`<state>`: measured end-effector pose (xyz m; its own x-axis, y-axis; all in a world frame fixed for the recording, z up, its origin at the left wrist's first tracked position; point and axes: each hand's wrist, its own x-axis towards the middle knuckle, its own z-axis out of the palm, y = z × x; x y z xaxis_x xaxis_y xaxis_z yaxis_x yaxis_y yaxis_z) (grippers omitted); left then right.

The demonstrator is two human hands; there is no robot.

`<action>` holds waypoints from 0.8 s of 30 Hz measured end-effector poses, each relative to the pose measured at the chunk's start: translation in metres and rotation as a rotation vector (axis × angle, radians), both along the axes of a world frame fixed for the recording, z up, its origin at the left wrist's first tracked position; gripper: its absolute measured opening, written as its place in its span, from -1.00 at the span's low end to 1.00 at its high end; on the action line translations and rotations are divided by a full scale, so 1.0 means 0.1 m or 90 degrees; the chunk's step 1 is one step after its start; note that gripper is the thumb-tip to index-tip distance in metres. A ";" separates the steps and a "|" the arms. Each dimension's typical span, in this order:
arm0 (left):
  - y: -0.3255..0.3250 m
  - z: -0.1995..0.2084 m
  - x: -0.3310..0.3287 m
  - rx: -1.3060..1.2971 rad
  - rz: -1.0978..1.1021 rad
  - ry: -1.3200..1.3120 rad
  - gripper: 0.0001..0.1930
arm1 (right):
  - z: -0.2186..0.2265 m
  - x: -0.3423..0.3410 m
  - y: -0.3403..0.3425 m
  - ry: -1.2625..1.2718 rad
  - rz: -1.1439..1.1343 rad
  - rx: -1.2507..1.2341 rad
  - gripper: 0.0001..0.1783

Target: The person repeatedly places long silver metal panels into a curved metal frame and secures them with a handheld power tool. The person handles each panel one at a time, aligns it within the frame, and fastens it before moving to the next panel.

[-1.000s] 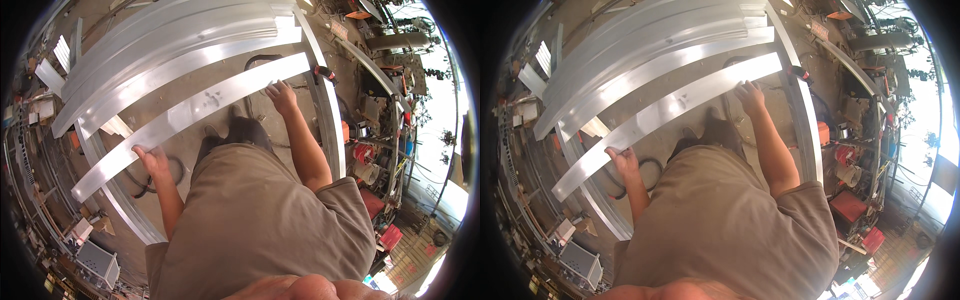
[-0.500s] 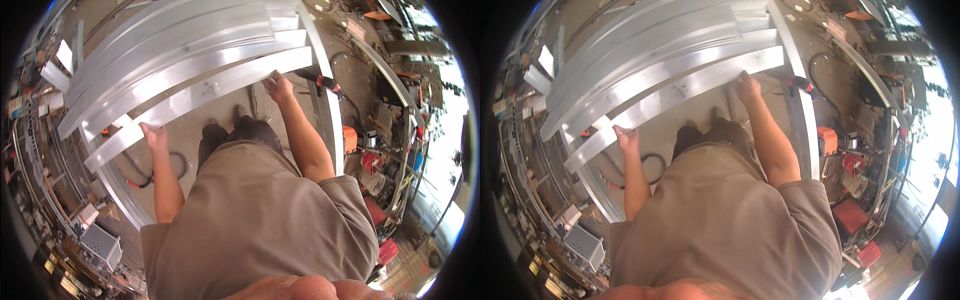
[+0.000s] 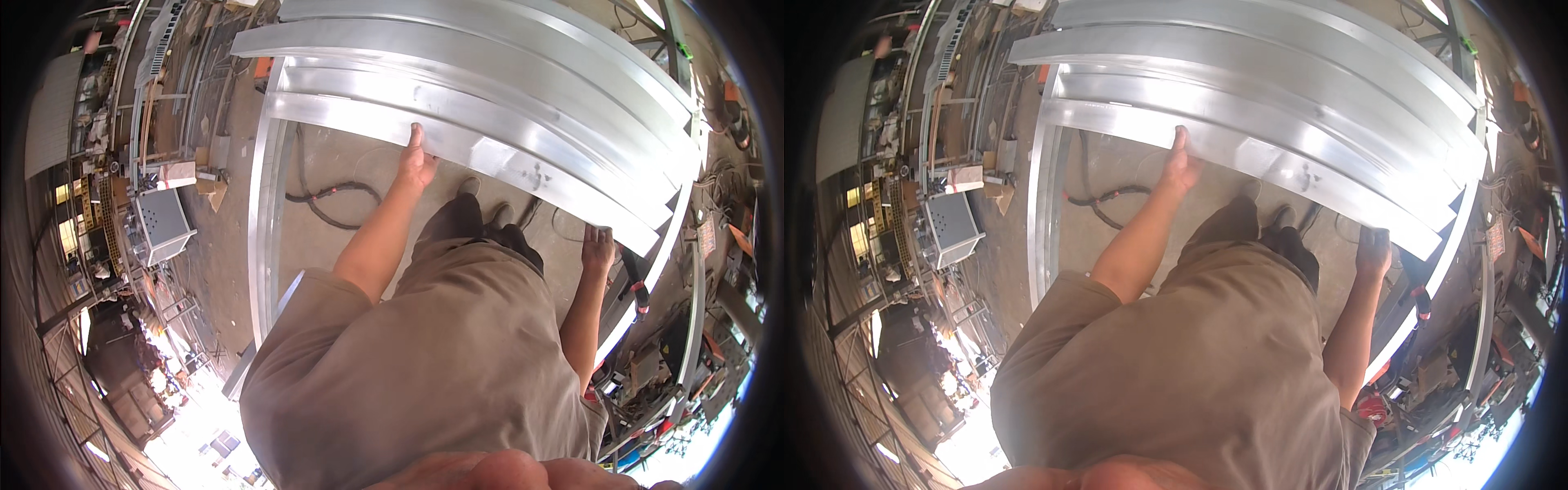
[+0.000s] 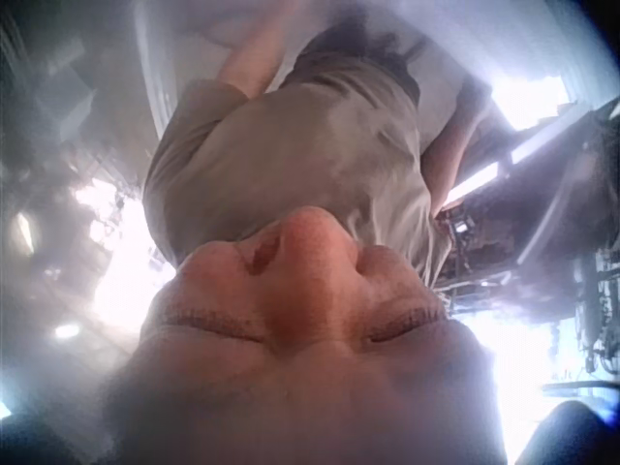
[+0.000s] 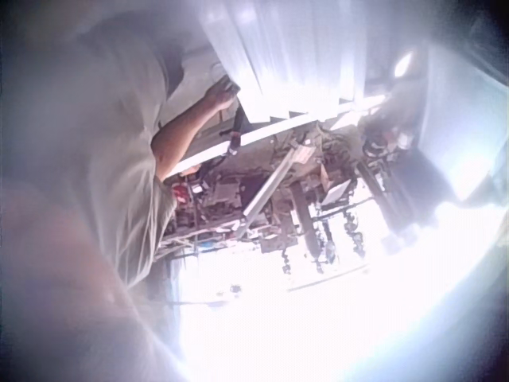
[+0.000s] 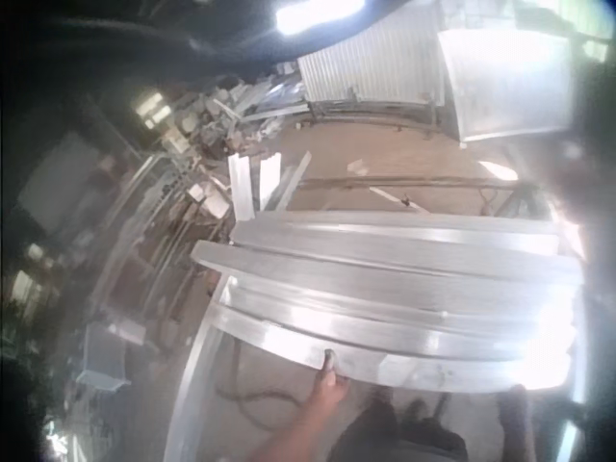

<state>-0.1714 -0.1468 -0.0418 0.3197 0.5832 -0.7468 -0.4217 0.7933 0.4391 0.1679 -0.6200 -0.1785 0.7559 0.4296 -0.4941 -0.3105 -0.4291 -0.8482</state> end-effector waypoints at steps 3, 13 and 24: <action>-0.03 -0.01 -0.01 -0.003 -0.009 0.004 -0.30 | -0.05 0.03 -0.08 -0.157 0.175 -0.016 -0.46; -0.13 0.07 -0.07 -0.004 -0.016 0.025 -0.36 | -0.39 0.09 -0.35 -0.276 0.216 -0.025 -0.60; -0.08 0.01 0.01 0.006 -0.021 0.013 -0.29 | -0.43 0.28 -0.51 -0.458 0.397 -0.219 -0.52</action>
<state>-0.1709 -0.1545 -0.0409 0.3241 0.5799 -0.7474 -0.3864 0.8023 0.4549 0.1954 -0.6711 -0.2211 0.6127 0.7694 -0.1807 0.5885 -0.5968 -0.5454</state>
